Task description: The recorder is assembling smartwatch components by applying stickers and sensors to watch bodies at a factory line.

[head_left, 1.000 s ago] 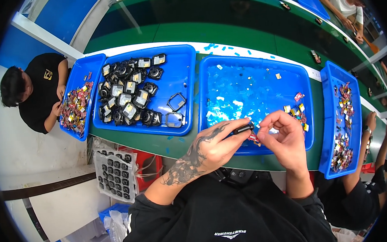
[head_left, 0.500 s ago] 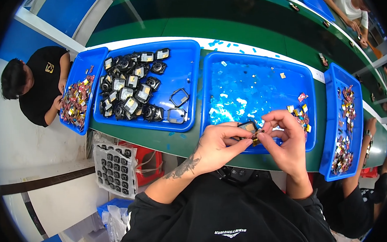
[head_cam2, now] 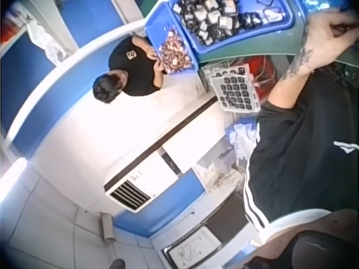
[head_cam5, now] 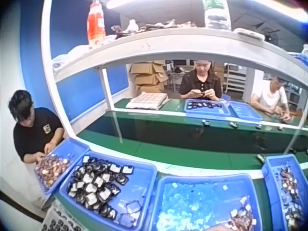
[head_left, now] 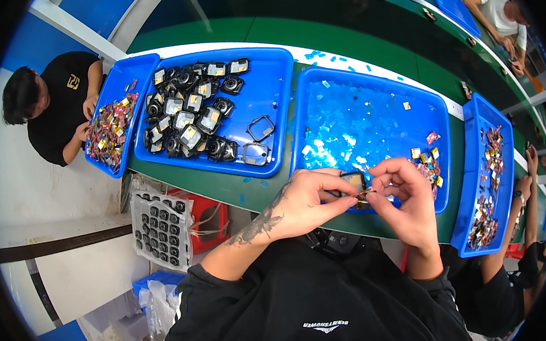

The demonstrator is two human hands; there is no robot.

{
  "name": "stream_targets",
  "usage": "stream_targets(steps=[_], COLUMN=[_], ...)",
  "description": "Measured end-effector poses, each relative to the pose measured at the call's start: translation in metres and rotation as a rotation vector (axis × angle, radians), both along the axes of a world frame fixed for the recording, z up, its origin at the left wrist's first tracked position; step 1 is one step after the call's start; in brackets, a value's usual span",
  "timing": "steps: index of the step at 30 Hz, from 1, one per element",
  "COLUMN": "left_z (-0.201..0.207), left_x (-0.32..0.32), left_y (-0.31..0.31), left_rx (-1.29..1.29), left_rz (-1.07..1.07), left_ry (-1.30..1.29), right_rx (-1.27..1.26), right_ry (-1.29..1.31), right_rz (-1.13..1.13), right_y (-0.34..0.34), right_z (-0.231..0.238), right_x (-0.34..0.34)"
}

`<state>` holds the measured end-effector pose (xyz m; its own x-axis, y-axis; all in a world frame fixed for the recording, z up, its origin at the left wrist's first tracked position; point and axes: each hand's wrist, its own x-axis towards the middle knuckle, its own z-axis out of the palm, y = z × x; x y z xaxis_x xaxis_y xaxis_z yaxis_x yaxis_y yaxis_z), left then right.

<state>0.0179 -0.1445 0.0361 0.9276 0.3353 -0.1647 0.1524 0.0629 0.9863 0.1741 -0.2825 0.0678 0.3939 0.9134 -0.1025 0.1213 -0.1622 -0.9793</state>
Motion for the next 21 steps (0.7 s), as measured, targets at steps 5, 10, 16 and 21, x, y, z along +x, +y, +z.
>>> stream_targets(steps=[5,10,16,21], left_z=[-0.005,-0.008,-0.01,-0.01], left_x=[0.001,0.001,-0.001,0.003], left_y=[-0.011,-0.015,-0.02,-0.025], left_rx=[-0.13,-0.202,-0.178,-0.197], left_rz=[0.141,0.186,0.246,0.272], left_ry=[-0.123,-0.147,-0.187,-0.194], right_rx=[0.135,0.154,0.14,0.126], right_ry=[0.081,-0.069,-0.16,-0.247], right_rz=[-0.167,-0.211,-0.205,-0.204], right_y=[0.006,0.008,0.008,0.008], right_z=[-0.019,-0.027,-0.023,-0.025], right_x=[-0.009,-0.017,-0.019,-0.019])
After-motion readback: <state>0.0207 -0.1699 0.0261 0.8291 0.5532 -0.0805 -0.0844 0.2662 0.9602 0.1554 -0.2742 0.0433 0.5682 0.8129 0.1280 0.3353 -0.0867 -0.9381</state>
